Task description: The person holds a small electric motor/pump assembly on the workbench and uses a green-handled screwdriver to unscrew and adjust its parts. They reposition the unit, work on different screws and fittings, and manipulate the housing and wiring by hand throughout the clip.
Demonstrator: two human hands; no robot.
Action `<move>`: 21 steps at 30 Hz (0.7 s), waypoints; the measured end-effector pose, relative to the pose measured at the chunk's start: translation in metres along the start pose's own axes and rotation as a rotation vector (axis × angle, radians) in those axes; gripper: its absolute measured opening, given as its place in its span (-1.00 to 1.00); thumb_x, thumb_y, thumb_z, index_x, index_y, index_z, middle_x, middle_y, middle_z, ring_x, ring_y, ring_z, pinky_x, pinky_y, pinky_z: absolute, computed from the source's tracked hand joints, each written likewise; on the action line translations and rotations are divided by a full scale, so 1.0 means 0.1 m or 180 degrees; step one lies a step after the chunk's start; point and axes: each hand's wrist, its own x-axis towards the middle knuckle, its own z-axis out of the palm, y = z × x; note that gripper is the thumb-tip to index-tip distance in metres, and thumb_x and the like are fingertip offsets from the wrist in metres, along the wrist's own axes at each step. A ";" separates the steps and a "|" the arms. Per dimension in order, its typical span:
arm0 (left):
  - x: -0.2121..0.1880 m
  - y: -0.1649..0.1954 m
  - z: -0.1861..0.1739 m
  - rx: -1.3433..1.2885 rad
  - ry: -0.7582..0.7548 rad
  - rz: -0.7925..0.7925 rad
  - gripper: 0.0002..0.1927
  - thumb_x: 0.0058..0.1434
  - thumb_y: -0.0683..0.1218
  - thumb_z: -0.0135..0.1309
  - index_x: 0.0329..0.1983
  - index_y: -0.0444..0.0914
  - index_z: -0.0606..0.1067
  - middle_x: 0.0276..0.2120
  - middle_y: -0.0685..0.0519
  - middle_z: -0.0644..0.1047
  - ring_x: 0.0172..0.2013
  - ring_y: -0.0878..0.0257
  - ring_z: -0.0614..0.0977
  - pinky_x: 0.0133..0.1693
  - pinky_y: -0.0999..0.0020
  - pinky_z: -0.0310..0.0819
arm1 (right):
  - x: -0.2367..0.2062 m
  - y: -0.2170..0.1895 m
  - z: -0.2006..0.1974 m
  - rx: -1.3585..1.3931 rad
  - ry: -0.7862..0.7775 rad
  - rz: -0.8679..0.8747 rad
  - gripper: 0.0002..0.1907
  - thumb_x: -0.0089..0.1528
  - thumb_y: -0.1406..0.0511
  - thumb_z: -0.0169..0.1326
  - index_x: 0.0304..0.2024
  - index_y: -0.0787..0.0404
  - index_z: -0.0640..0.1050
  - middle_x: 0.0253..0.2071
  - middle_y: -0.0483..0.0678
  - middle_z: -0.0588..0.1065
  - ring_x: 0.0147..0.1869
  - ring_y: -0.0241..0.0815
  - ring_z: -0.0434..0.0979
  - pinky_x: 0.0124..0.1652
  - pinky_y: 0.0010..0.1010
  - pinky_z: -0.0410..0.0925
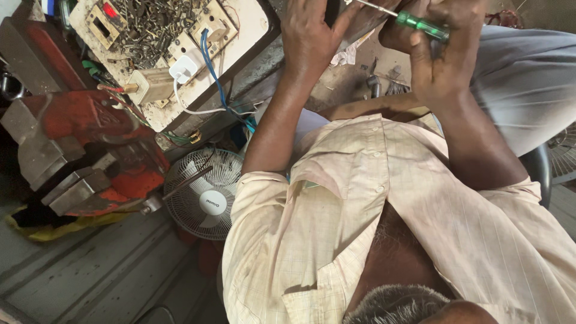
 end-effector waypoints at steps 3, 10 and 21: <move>0.00 0.02 -0.01 -0.0051 0.0024 -0.0027 -0.61 0.18 0.09 0.36 -0.18 -0.26 0.51 -0.32 -0.08 0.51 -0.24 -0.11 0.56 -0.18 0.01 0.43 | -0.03 0.00 0.02 0.0817 -0.0015 0.0203 -0.72 0.51 0.50 0.11 0.20 0.31 0.34 0.10 0.10 0.27 -0.01 0.03 0.38 -0.01 -0.24 0.32; -0.01 0.02 -0.03 0.0062 0.0035 0.0019 -0.59 0.17 0.10 0.37 -0.22 -0.26 0.49 -0.33 -0.09 0.51 -0.25 -0.12 0.55 -0.17 -0.01 0.43 | 0.05 -0.04 0.03 0.0252 0.0080 -0.0049 -0.68 0.51 0.42 0.14 0.23 0.38 0.35 -0.02 0.12 0.42 -0.07 0.03 0.53 -0.07 -0.21 0.38; -0.01 0.02 -0.05 -0.0046 0.0055 0.0037 -0.60 0.19 0.10 0.37 -0.19 -0.25 0.49 -0.32 -0.07 0.52 -0.24 -0.10 0.57 -0.16 0.01 0.46 | -0.04 -0.01 0.03 0.0343 0.0079 -0.0061 -0.75 0.55 0.47 0.17 0.18 0.39 0.37 0.07 0.16 0.35 0.06 0.04 0.42 0.06 -0.21 0.33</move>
